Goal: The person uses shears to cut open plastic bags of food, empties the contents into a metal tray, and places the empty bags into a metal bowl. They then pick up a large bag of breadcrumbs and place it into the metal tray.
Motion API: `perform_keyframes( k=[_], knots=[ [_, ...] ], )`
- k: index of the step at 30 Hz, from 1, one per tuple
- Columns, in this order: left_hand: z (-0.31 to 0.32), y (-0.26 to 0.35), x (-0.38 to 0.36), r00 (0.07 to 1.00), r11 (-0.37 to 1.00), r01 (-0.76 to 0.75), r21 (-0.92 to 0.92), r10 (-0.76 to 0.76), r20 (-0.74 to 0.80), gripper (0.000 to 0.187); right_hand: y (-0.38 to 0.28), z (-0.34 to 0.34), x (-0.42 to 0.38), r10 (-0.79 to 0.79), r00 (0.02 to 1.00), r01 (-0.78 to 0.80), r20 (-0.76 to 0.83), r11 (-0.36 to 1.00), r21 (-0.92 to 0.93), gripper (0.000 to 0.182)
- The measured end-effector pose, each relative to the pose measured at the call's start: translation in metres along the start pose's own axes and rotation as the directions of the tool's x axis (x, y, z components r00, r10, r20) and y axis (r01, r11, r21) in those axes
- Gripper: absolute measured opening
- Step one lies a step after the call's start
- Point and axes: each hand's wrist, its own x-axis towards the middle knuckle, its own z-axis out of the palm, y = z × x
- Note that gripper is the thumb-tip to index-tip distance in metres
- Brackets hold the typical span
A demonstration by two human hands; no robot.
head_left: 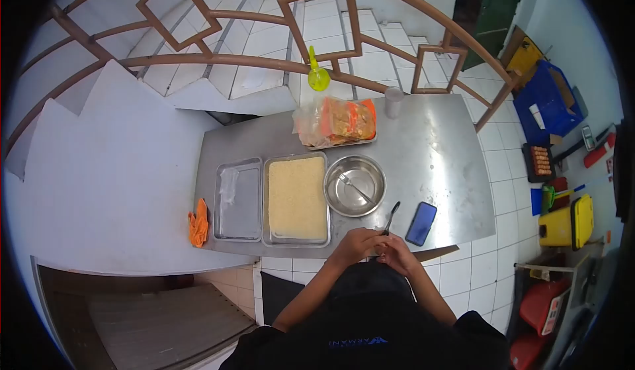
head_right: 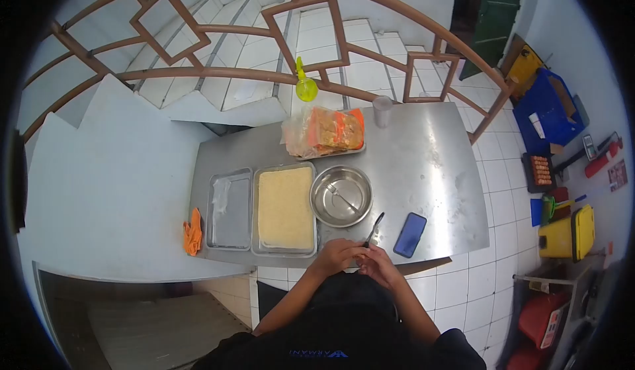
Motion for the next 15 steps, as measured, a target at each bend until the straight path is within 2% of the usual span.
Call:
perform_keyframes(
  k=[3, 5, 6, 8, 9, 11, 12, 14, 15],
  knots=[
    [0.005, -0.016, 0.004, 1.000, 0.998, -0.024, 0.052, 0.024, -0.003, 0.040, -0.023, -0.001, 0.006, 0.061, 0.998, -0.061, -0.005, 0.998, 0.032, 0.046],
    [0.004, -0.028, 0.004, 0.992, 0.995, -0.045, 0.084, 0.035, 0.119, 0.041, -0.031, -0.002, 0.014, 0.106, 0.994, -0.102, -0.015, 0.984, 0.143, 0.054],
    [0.003, -0.032, 0.004, 0.993, 0.996, -0.047, 0.080, 0.038, 0.110, 0.041, -0.032, -0.004, 0.017, 0.106, 0.994, -0.103, -0.020, 0.986, 0.135, 0.054],
    [-0.001, -0.040, 0.007, 0.974, 0.994, -0.039, 0.104, 0.014, 0.226, 0.041, -0.034, -0.006, 0.027, 0.069, 0.997, -0.071, -0.024, 0.995, -0.067, 0.054],
    [-0.003, -0.046, 0.010, 0.977, 0.994, -0.038, 0.103, 0.015, 0.213, 0.041, -0.034, -0.006, 0.035, 0.074, 0.997, -0.076, -0.027, 0.994, -0.078, 0.054],
    [-0.004, -0.058, 0.013, 0.986, 0.987, -0.133, 0.093, 0.123, 0.109, 0.042, -0.029, -0.004, 0.047, 0.086, 0.978, -0.105, -0.190, 0.990, -0.091, 0.051],
    [-0.005, -0.064, 0.012, 0.988, 0.987, -0.128, 0.093, 0.120, 0.094, 0.042, -0.026, -0.005, 0.053, 0.094, 0.977, -0.115, -0.193, 0.988, -0.102, 0.051],
    [-0.013, -0.075, 0.015, 0.980, 0.993, -0.101, 0.065, 0.088, 0.176, 0.038, -0.027, -0.002, 0.065, 0.006, 0.962, -0.046, -0.274, 0.989, -0.140, 0.048],
    [-0.018, -0.079, 0.018, 0.982, 0.992, -0.106, 0.066, 0.094, 0.166, 0.038, -0.032, 0.003, 0.070, 0.003, 0.962, -0.046, -0.273, 0.987, -0.151, 0.048]
  ],
)
